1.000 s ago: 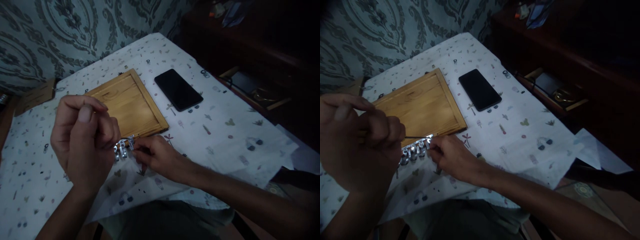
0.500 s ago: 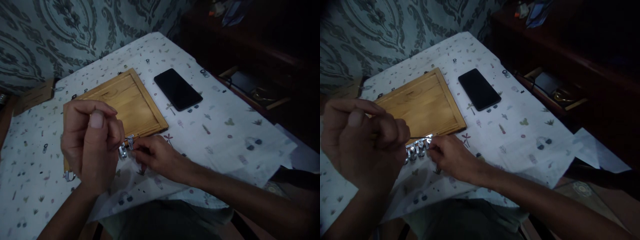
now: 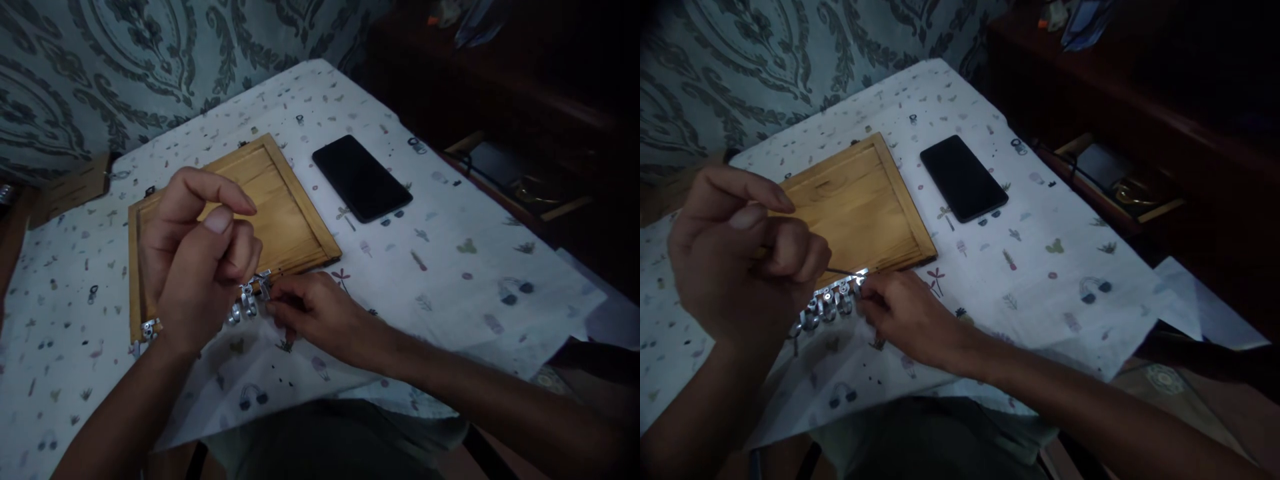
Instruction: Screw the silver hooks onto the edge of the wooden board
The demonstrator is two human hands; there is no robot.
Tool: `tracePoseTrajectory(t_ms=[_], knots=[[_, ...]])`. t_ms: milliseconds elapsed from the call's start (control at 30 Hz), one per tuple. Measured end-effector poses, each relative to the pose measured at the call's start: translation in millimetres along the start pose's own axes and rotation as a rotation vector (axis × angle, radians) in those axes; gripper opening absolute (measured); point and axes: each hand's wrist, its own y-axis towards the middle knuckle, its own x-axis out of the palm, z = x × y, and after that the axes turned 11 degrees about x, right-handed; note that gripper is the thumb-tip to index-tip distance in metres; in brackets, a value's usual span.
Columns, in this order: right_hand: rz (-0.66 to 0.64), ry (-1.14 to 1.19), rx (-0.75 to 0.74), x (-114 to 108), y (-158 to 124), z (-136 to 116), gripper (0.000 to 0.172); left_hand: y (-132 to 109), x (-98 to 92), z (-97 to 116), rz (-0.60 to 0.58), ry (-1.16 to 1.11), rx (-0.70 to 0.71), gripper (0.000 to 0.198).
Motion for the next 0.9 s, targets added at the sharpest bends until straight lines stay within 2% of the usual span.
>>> tracePoseTrajectory(t_ms=[67,233,400,467,600,700,800,900], knots=[[-0.008,0.012,-0.004,0.1,-0.1,-0.2,0.023,1.8,-1.8,0.7,-0.026,-0.029,-0.027,0.025],[-0.013,0.04,-0.022,1.0,1.4,1.1,0.023,6.3,-6.2,-3.1,-0.138,-0.049,-0.009,0.012],[-0.018,0.084,0.009,3.8,2.2,3.1,0.021,4.8,-6.6,-4.5,-0.09,-0.035,-0.009,0.012],[-0.025,0.095,0.016,4.5,2.1,3.8,0.02,5.7,-10.5,4.5,-0.072,-0.038,0.001,0.016],[-0.026,0.092,0.017,4.7,2.7,6.2,0.02,6.1,-22.5,37.6,-0.081,-0.03,0.138,0.019],[-0.019,0.096,0.031,5.1,3.9,9.1,0.018,-3.0,-27.0,53.9,0.083,0.027,0.167,0.02],[-0.004,0.054,0.013,6.4,4.0,11.3,0.019,-20.6,-31.1,50.8,0.06,0.049,0.146,0.013],[0.043,-0.023,-0.028,5.5,0.8,11.2,0.021,-41.9,-42.0,40.6,0.073,0.216,0.139,0.007]])
